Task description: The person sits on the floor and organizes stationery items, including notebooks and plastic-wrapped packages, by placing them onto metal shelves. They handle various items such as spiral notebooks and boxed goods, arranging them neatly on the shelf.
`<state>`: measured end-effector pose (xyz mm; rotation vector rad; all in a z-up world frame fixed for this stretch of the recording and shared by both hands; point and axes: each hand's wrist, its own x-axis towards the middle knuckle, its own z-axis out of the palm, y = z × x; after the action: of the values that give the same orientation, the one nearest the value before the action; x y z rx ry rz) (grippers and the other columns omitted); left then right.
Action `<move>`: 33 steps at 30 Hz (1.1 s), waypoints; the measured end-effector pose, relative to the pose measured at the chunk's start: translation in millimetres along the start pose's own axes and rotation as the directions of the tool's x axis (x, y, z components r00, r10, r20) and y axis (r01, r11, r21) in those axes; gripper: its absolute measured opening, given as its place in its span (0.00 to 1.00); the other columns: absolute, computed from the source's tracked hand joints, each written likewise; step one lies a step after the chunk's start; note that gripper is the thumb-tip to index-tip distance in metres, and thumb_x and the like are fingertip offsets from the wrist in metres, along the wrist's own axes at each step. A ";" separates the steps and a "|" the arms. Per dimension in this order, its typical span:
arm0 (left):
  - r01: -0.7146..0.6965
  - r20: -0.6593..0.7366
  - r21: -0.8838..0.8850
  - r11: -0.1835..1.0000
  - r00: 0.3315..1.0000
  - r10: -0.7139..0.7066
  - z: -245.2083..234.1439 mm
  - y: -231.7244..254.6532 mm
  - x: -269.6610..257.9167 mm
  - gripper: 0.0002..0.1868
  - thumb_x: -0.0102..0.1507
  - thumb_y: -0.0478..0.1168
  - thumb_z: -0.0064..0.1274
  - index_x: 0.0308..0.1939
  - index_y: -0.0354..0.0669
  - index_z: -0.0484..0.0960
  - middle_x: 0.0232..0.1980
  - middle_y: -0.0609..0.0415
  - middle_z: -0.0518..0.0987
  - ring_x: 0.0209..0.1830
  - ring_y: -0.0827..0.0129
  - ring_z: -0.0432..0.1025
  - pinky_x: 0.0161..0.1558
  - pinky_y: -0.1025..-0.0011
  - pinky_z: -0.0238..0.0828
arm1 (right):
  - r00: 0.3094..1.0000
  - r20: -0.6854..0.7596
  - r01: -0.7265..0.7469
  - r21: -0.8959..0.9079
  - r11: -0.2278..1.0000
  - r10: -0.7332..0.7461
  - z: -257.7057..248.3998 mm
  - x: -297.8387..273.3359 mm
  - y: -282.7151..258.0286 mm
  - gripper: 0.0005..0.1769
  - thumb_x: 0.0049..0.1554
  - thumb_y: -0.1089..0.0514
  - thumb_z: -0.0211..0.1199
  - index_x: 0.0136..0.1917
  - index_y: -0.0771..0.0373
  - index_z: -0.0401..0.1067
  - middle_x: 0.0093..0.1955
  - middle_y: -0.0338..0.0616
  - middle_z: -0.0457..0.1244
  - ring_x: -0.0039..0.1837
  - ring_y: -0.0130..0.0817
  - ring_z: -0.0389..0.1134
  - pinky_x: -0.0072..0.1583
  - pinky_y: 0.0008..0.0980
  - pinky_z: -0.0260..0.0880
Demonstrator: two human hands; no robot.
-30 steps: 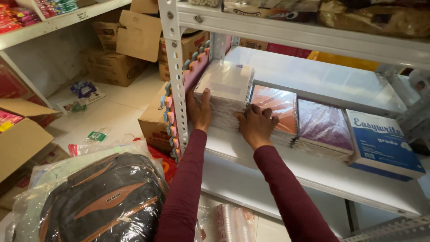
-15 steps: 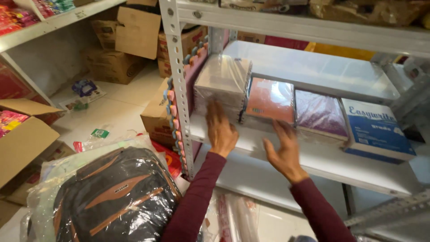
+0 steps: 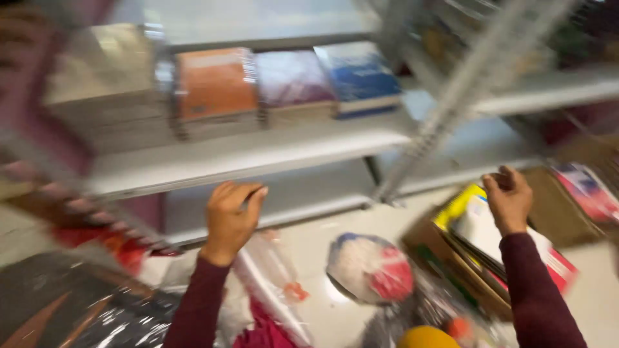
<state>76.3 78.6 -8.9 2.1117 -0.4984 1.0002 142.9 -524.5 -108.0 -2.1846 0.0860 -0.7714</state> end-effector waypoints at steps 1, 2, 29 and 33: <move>0.048 0.051 0.005 0.999 0.998 -0.048 4.1 11.0 -3.0 0.05 0.62 0.37 0.59 0.38 0.40 0.85 0.35 0.48 0.83 0.35 0.54 0.75 0.47 0.57 0.70 | 0.991 -0.092 -0.106 -0.132 0.986 0.095 -23.6 -6.4 40.5 0.29 0.61 0.50 0.70 0.69 0.68 0.72 0.59 0.52 0.70 0.59 0.41 0.71 0.63 0.39 0.71; 0.095 0.103 0.014 0.995 0.990 -0.095 7.0 21.9 -5.5 0.06 0.62 0.39 0.61 0.35 0.40 0.85 0.32 0.49 0.82 0.33 0.54 0.75 0.47 0.58 0.70 | 0.965 -0.194 -0.221 -0.251 0.943 0.174 -48.8 -14.8 79.5 0.33 0.60 0.45 0.73 0.69 0.70 0.72 0.60 0.56 0.69 0.60 0.45 0.71 0.63 0.42 0.70; -0.021 0.849 0.030 0.999 0.528 -0.015 123.4 102.7 -55.6 0.19 0.56 0.44 0.64 0.48 0.41 0.83 0.37 0.42 0.82 0.40 0.46 0.76 0.50 0.53 0.67 | 0.452 0.085 -0.867 0.276 0.414 0.888 -105.9 -99.1 93.0 0.31 0.46 0.49 0.79 0.49 0.77 0.72 0.46 0.50 0.70 0.40 0.35 0.73 0.40 0.37 0.75; -0.026 0.862 0.016 1.000 0.506 -0.001 134.0 99.7 -71.3 0.18 0.56 0.44 0.64 0.47 0.40 0.83 0.38 0.42 0.82 0.41 0.46 0.76 0.50 0.53 0.66 | 0.439 0.106 -0.859 0.342 0.382 0.892 -111.9 -99.7 84.0 0.27 0.45 0.50 0.78 0.49 0.71 0.72 0.45 0.46 0.70 0.39 0.34 0.73 0.38 0.37 0.76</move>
<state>38.3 -85.5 -76.7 2.5333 -0.9780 -0.1816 15.6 -626.3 -162.3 -1.3979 1.0238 -0.2037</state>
